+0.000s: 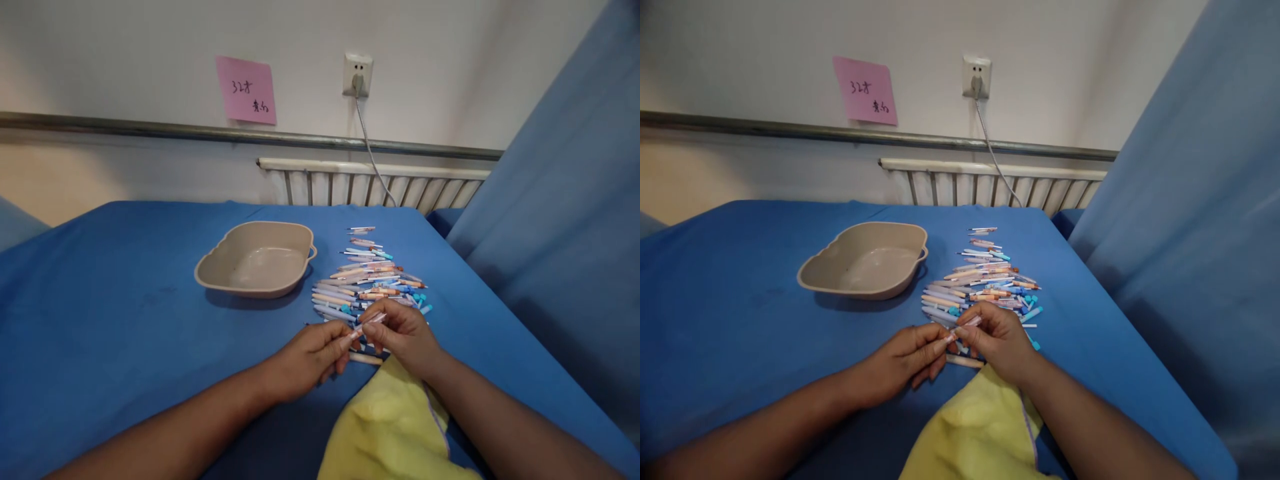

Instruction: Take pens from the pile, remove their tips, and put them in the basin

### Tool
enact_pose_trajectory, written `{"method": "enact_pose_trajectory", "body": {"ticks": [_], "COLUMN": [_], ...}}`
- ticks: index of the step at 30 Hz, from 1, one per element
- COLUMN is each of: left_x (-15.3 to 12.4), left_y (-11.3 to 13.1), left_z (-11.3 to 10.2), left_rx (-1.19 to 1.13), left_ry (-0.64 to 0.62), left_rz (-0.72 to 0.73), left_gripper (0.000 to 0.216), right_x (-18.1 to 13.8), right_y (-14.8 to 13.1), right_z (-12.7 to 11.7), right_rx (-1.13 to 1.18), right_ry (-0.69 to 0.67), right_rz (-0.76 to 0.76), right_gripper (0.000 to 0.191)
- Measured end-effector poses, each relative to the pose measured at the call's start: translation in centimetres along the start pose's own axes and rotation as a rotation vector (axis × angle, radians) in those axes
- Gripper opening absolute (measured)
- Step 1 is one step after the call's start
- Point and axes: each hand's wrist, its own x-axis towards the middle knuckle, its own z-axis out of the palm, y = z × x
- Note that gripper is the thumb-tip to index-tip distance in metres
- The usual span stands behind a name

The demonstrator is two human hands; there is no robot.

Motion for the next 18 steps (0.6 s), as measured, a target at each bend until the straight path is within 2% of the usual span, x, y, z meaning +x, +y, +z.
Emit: {"method": "enact_pose_trajectory", "body": {"ticks": [4, 9, 14, 18], "left_x": [0.2, 0.5, 0.6, 0.4], "left_y": [-0.4, -0.5, -0.6, -0.8], "left_z": [0.0, -0.3, -1.0, -1.2], "left_rx": [-0.111, -0.145, 0.049, 0.195], "left_ry": [0.027, 0.146, 0.355, 0.408], "left_rz": [0.015, 0.022, 0.116, 0.173], "left_gripper": [0.034, 0.026, 0.019, 0.016], "right_x": [0.2, 0.3, 0.4, 0.3], "right_y": [-0.2, 0.0, 0.4, 0.2], "right_z": [-0.1, -0.2, -0.5, -0.4], "right_rx": [0.020, 0.014, 0.032, 0.023], "right_ry": [0.049, 0.041, 0.028, 0.040], "right_rz": [-0.026, -0.054, -0.069, -0.068], "right_gripper": [0.022, 0.019, 0.023, 0.021]}}
